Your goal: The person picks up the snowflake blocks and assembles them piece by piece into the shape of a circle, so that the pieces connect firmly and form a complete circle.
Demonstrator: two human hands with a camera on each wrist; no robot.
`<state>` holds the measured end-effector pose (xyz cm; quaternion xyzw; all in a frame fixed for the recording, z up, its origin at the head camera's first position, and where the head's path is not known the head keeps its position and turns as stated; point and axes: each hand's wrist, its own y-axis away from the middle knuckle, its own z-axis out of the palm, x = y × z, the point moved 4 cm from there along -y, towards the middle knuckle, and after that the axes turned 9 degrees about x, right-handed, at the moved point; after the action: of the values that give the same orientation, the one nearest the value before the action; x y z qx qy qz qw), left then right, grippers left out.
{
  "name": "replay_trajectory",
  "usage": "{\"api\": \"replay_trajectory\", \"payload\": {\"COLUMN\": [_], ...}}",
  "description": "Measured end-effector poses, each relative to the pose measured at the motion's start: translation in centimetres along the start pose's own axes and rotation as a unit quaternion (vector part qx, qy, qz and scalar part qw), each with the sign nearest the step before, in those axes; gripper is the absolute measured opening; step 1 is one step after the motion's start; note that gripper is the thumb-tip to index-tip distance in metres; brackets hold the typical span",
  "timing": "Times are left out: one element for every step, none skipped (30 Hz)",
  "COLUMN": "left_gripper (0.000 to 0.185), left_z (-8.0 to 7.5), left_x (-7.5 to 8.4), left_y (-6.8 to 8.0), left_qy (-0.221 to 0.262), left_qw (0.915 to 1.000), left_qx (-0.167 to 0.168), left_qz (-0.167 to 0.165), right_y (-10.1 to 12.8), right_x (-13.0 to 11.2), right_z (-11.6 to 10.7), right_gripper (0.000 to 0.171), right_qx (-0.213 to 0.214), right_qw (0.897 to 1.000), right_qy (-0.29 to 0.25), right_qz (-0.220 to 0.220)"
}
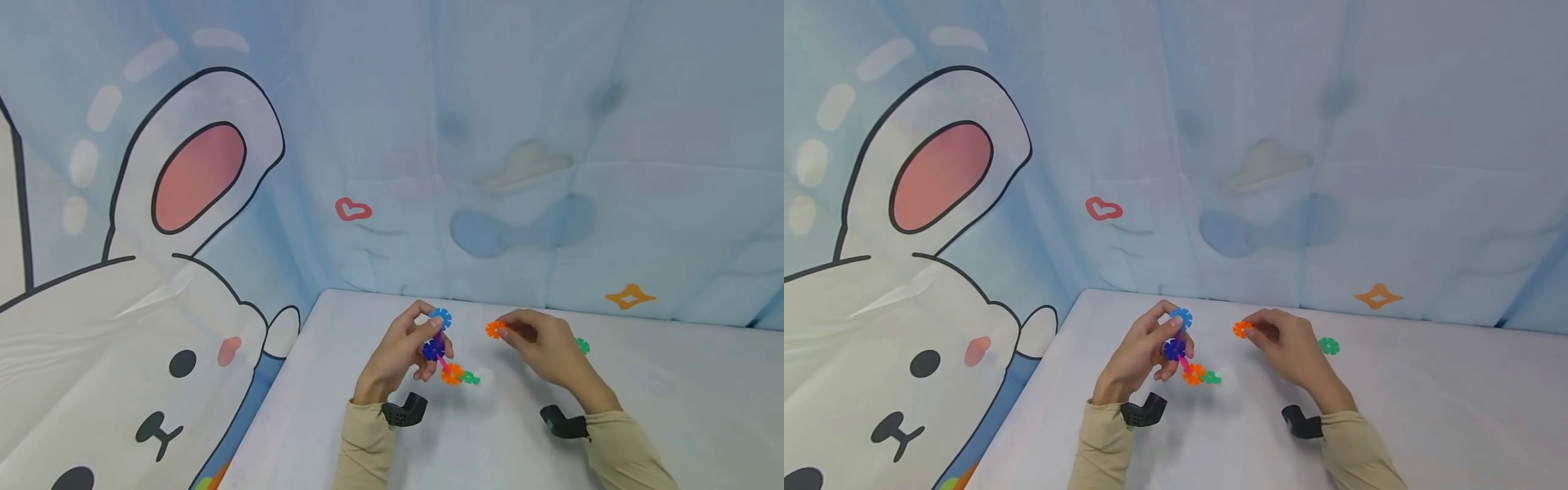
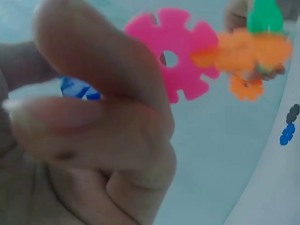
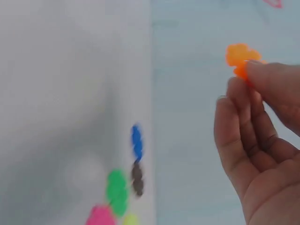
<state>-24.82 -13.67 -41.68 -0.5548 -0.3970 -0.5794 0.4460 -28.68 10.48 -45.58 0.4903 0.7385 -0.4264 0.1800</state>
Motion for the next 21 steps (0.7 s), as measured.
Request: {"api": "replay_trajectory", "payload": {"left_gripper": [0.020,0.019,0.019,0.019,0.019,0.019,0.019,0.019,0.019,0.020,0.019,0.020,0.019,0.020,0.020,0.020,0.020,0.020,0.020,0.019,0.019], "left_z": [0.1,0.2,0.3,0.4,0.5,0.7,0.9,1.0,1.2,1.3,1.4,1.5,1.6,1.7,1.8,1.8,1.9,1.9,2.0,2.0,2.1], "left_x": [0.1,0.2,0.3,0.3,0.4,0.5,0.6,0.6,0.7,0.7,0.8,0.8,0.8,0.8,0.8,0.9,0.9,0.9,0.9,0.9,0.9], "left_y": [0.0,0.0,0.1,0.1,0.1,0.1,0.1,0.2,0.2,0.2,0.2,0.2,0.2,0.2,0.2,0.2,0.2,0.3,0.3,0.3,0.3], "left_qy": [-0.003,-0.005,-0.007,-0.007,-0.005,-0.003,-0.002,-0.001,0.000,0.003,0.005,0.006,0.008,0.010,0.012,0.015,0.016,0.017,0.018,0.019,0.022], "left_qw": [1.0000,1.0000,0.9999,0.9999,0.9999,0.9999,0.9999,0.9998,0.9998,0.9998,0.9998,0.9997,0.9997,0.9997,0.9997,0.9996,0.9996,0.9996,0.9996,0.9996,0.9996], "left_qx": [0.001,0.002,0.003,0.004,0.004,0.004,0.005,0.006,0.006,0.006,0.007,0.009,0.010,0.011,0.011,0.012,0.013,0.013,0.013,0.013,0.012], "left_qz": [0.004,0.007,0.009,0.010,0.013,0.014,0.016,0.017,0.019,0.019,0.020,0.020,0.021,0.021,0.020,0.019,0.018,0.018,0.016,0.016,0.015], "right_y": [0.0,-0.1,-0.1,-0.1,0.0,0.0,0.0,0.0,0.0,-0.1,0.0,0.0,0.0,-0.1,-0.1,-0.1,-0.1,0.0,0.0,0.0,0.1], "right_x": [-0.5,-0.9,-1.4,-1.8,-2.2,-2.6,-3.0,-3.3,-3.6,-3.8,-4.1,-4.3,-4.5,-4.7,-4.8,-5.0,-5.1,-5.3,-5.4,-5.6,-5.7], "right_z": [-0.1,-0.1,-0.2,-0.3,-0.3,-0.4,-0.4,-0.5,-0.6,-0.7,-0.8,-0.9,-1.0,-1.1,-1.2,-1.3,-1.4,-1.4,-1.5,-1.5,-1.5], "right_gripper": [0.015,0.015,0.016,0.016,0.016,0.017,0.016,0.016,0.015,0.014,0.013,0.013,0.013,0.012,0.012,0.012,0.012,0.012,0.012,0.011,0.011], "right_qx": [0.005,0.010,0.015,0.021,0.028,0.035,0.042,0.048,0.054,0.058,0.060,0.062,0.062,0.063,0.063,0.062,0.062,0.062,0.062,0.062,0.062], "right_qw": [1.000,1.000,0.999,0.998,0.996,0.994,0.992,0.990,0.987,0.984,0.982,0.981,0.980,0.980,0.979,0.978,0.978,0.978,0.977,0.977,0.976], "right_qy": [-0.013,-0.028,-0.042,-0.062,-0.082,-0.100,-0.119,-0.136,-0.151,-0.166,-0.176,-0.183,-0.187,-0.191,-0.195,-0.198,-0.201,-0.201,-0.203,-0.206,-0.208], "right_qz": [-0.001,-0.002,-0.002,-0.002,-0.002,-0.002,-0.002,-0.002,-0.001,0.000,0.002,0.004,0.006,0.008,0.009,0.010,0.011,0.011,0.010,0.010,0.008]}}
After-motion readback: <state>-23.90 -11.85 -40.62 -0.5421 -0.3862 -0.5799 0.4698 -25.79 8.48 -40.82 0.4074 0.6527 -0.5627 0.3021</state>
